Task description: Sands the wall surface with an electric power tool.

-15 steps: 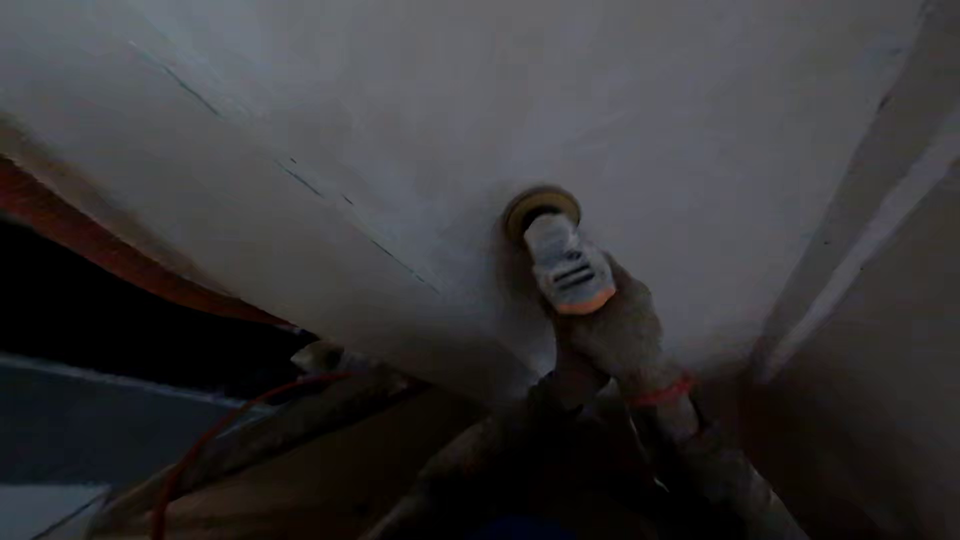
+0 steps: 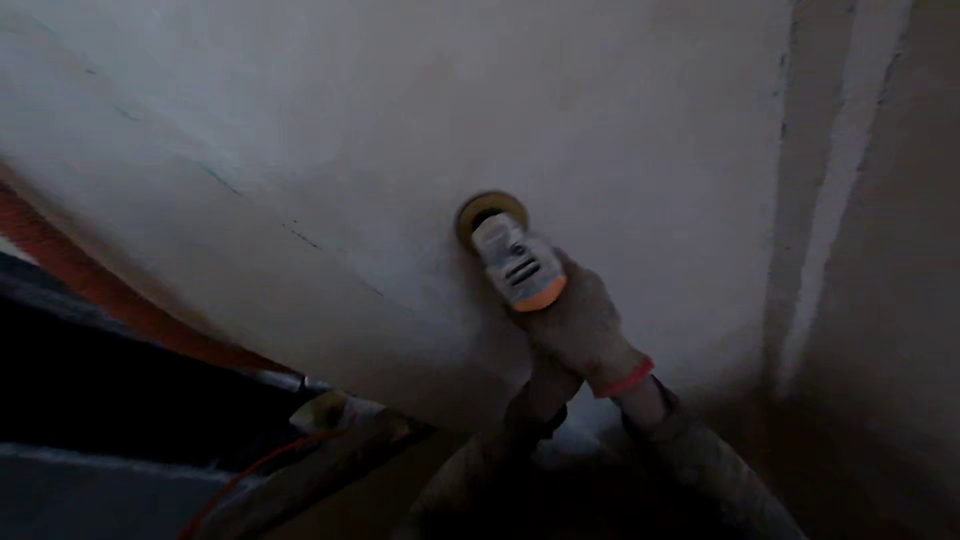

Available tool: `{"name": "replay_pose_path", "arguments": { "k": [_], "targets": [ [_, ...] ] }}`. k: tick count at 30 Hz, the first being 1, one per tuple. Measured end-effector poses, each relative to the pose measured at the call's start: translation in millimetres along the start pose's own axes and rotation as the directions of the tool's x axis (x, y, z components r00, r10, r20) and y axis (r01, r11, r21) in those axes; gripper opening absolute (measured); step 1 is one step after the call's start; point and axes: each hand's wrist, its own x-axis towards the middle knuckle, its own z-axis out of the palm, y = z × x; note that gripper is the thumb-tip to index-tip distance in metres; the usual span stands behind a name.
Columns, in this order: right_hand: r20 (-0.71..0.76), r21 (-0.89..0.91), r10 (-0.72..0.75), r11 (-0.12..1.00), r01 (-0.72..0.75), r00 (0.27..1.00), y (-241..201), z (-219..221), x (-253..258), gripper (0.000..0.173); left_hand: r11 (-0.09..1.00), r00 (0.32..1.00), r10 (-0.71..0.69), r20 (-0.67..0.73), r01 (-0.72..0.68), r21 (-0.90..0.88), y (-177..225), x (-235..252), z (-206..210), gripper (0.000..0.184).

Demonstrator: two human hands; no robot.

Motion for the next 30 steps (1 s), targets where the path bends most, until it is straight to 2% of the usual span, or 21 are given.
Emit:
{"name": "replay_pose_path", "arguments": {
  "k": [2, 3, 5, 7, 8, 9, 10, 12, 14, 15, 16, 18, 21, 23, 25, 27, 28, 29, 30],
  "targets": [
    [-0.123, 0.079, 0.087, 0.994, -0.078, 0.988, 11, -11, 4, 0.063, 0.971, 0.974, 0.18, -0.136, -0.198, -0.134, 13, 21, 11, 0.049],
    [-0.161, 0.116, 0.139, 0.986, -0.121, 0.977, 17, -16, 6, 0.061, 0.939, 0.96, 0.221, -0.172, -0.257, -0.228, 20, 30, 15, 0.045],
    [-0.189, 0.171, 0.205, 0.97, -0.174, 0.96, 24, -22, 6, 0.062, 0.868, 0.94, 0.264, -0.219, -0.33, -0.372, 23, 40, 24, 0.037],
    [-0.161, 0.167, 0.188, 0.973, -0.161, 0.969, 21, -18, 3, 0.065, 0.874, 0.936, 0.266, -0.231, -0.335, -0.352, 12, 34, 26, 0.04],
    [-0.123, 0.134, 0.144, 0.983, -0.128, 0.982, 16, -13, 1, 0.066, 0.917, 0.954, 0.23, -0.191, -0.278, -0.285, 4, 25, 23, 0.044],
    [-0.061, 0.073, 0.084, 0.994, -0.079, 0.995, 10, -8, -1, 0.067, 0.97, 0.986, 0.127, -0.105, -0.145, -0.195, 1, 12, 15, 0.045],
    [0.01, 0.0, 0.007, 1.0, -0.007, 1.0, 4, -1, -3, 0.068, 0.991, 1.0, -0.013, -0.016, 0.011, -0.13, 1, 0, 7, 0.041],
    [0.146, -0.113, -0.165, 0.977, 0.183, 0.975, 3, 18, -7, 0.069, 0.957, 0.97, -0.236, 0.054, 0.242, -0.16, -1, -16, -4, 0.021],
    [0.175, -0.146, -0.339, 0.92, 0.365, 0.924, 22, 41, -7, 0.069, 0.958, 0.956, -0.286, 0.071, 0.286, 0.009, -1, -20, -12, 0.025],
    [0.174, -0.149, -0.364, 0.909, 0.39, 0.915, 22, 42, -2, 0.068, 0.974, 0.975, -0.217, 0.043, 0.214, 0.07, -4, -16, -14, 0.029],
    [0.161, -0.141, -0.355, 0.915, 0.377, 0.921, 14, 35, 6, 0.064, 0.993, 0.994, -0.106, 0.005, 0.105, 0.055, -5, -8, -14, 0.03],
    [0.118, -0.084, -0.249, 0.962, 0.26, 0.961, -13, 4, 18, 0.057, 0.999, 0.991, 0.032, -0.129, -0.037, -0.037, 23, 8, -16, 0.036],
    [-0.068, -0.031, -0.08, 0.996, 0.078, 0.994, -44, -28, 37, 0.054, 0.918, 0.902, 0.288, -0.322, -0.356, -0.175, 51, 32, -18, 0.043],
    [-0.134, -0.02, -0.069, 0.998, 0.067, 0.989, -48, -29, 44, 0.054, 0.881, 0.86, 0.342, -0.379, -0.434, -0.188, 58, 39, -18, 0.042],
    [-0.07, -0.073, -0.164, 0.985, 0.159, 0.984, -48, -23, 41, 0.054, 0.915, 0.9, 0.273, -0.339, -0.352, -0.198, 50, 31, -14, 0.038],
    [0.071, -0.184, -0.351, 0.915, 0.358, 0.934, -33, -3, 38, 0.051, 0.92, 0.977, 0.068, -0.204, -0.14, -0.366, 48, 14, -17, 0.027],
    [0.176, -0.223, -0.401, 0.873, 0.433, 0.899, -23, 7, 37, 0.052, 0.907, 0.992, -0.024, -0.123, -0.03, -0.42, 51, 7, -21, 0.021],
    [0.244, -0.268, -0.421, 0.837, 0.478, 0.874, -20, 14, 39, 0.052, 0.913, 0.994, -0.051, -0.097, 0.007, -0.408, 49, 4, -23, 0.02],
    [0.273, -0.284, -0.423, 0.823, 0.492, 0.864, -19, 16, 41, 0.05, 0.911, 0.988, 0.015, -0.153, -0.076, -0.405, 43, 7, -21, 0.019]
  ]
}}
